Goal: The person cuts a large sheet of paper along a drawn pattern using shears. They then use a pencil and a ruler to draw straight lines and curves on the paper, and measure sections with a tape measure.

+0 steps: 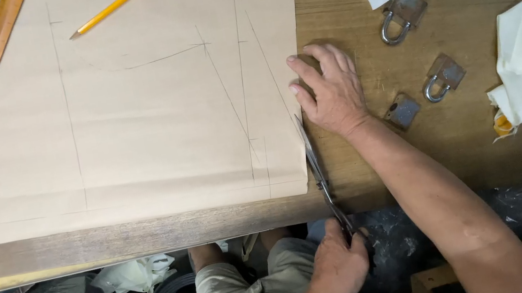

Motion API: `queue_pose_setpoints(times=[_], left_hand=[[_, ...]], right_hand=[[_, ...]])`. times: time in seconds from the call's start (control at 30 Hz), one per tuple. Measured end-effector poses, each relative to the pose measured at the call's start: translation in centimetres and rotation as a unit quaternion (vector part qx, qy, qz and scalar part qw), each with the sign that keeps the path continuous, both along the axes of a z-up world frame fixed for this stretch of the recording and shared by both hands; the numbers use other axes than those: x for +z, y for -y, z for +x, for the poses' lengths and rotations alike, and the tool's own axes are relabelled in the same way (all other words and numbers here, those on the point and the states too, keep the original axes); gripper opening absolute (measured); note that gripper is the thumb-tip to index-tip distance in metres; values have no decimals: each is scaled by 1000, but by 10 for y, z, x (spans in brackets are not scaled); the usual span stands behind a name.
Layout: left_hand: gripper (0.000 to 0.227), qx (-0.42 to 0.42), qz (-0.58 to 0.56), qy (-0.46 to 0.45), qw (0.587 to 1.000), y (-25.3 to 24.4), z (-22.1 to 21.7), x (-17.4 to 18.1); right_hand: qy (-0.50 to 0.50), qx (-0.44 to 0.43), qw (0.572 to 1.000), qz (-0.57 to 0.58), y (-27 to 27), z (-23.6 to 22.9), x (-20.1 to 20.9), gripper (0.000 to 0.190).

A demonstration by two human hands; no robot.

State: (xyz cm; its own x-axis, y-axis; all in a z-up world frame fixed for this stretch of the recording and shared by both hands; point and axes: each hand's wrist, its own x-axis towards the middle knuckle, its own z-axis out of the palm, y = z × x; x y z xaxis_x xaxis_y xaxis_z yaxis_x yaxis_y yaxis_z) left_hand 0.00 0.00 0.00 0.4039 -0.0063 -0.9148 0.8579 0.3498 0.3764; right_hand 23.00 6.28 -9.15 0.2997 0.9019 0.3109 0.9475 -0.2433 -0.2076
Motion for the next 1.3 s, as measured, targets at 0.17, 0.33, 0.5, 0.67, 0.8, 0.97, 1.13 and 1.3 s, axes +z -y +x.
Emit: queue_pose_setpoints(times=[0.17, 0.33, 0.5, 0.67, 0.8, 0.97, 1.13, 1.3], left_hand=[[27, 21, -27, 0, 999, -11, 1, 10], [26, 52, -36, 12, 998, -9, -2, 5], [29, 49, -33, 36, 998, -10, -5, 5], [30, 32, -31, 33, 998, -11, -8, 2], [26, 43, -27, 41, 998, -7, -10, -4], [30, 15, -37, 17, 999, -14, -6, 4], [29, 3, -42, 2, 999, -17, -4, 7], [31, 41, -35, 30, 998, -8, -8, 0]], right_hand=[[-2, -3, 1000, -7, 0, 1, -1, 37], [-6, -12, 1000, -20, 0, 1, -2, 38], [-4, -9, 1000, -6, 0, 1, -1, 37], [-8, -17, 1000, -19, 1, 0, -2, 37], [-7, -9, 1000, -1, -1, 0, 0, 36], [-5, -6, 1000, 1, -1, 1, 0, 36], [-8, -9, 1000, 0, -2, 1, 0, 35], [-13, -12, 1000, -8, -3, 0, 2, 36]])
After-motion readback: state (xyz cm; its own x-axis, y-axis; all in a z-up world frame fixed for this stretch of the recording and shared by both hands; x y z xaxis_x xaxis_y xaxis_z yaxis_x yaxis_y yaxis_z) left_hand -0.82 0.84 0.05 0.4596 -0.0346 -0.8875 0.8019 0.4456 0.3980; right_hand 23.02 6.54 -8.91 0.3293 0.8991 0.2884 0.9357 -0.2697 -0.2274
